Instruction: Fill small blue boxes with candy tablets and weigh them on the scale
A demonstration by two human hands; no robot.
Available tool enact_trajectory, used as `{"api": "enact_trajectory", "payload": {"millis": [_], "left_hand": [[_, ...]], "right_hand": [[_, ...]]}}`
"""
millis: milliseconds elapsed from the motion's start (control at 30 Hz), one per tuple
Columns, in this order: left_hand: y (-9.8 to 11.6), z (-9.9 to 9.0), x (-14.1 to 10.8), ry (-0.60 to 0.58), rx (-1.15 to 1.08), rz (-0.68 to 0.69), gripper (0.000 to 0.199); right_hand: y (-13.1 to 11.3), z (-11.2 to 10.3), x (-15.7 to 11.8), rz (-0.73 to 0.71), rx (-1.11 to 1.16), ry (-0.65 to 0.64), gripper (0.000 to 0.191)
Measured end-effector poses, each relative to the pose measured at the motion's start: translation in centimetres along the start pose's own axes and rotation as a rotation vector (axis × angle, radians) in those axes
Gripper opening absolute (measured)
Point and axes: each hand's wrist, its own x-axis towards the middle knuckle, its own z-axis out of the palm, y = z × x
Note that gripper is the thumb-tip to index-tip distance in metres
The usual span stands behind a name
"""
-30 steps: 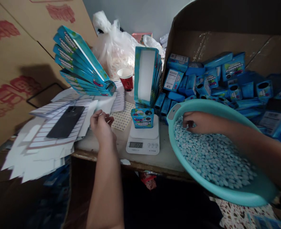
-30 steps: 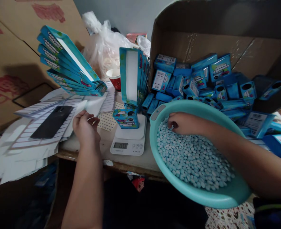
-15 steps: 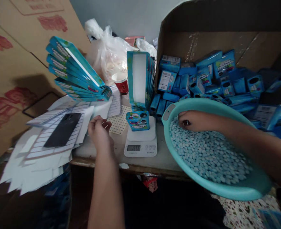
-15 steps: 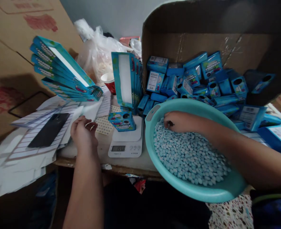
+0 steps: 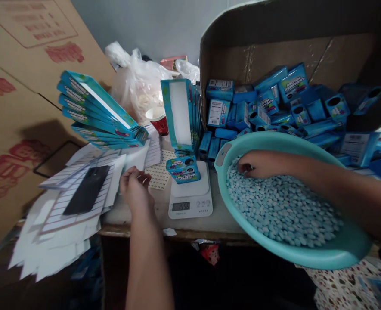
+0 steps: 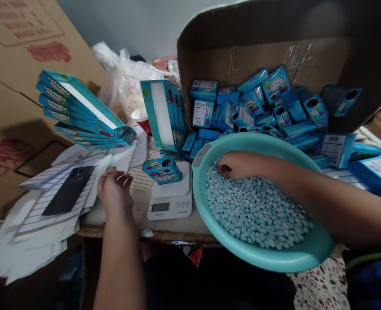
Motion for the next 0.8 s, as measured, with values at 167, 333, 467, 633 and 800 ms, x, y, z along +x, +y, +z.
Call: {"api": "enact_trajectory", "payload": {"millis": [167,333,467,633,800], "left_hand": [[0.0,0.0,-0.1,0.003,0.023,0.006,0.034],[0.1,0.1,-0.2,-0.002,0.020,0.008,0.036],[0.0,0.0,-0.1,0.001,0.017,0.010,0.035],[-0.3,-0.1,0.0,-0.009,0.019,0.014,0.035],[-0.6,-0.3,0.2,-0.021,0.024,0.022,0.034]], "right_hand": [[0.4,0.3,0.2,-0.035,0.018,0.021,0.016],[0.9,0.5,0.3,-0.073,0.022,0.030,0.024],[1.1,0.9,0.5,-0.094,0.021,0.045,0.023],[0.8,1.2,0.5,-0.108,-0.002,0.037,0.023],[0.2,0.9,0.4,-0.077,-0.021,0.008,0.019]]}}
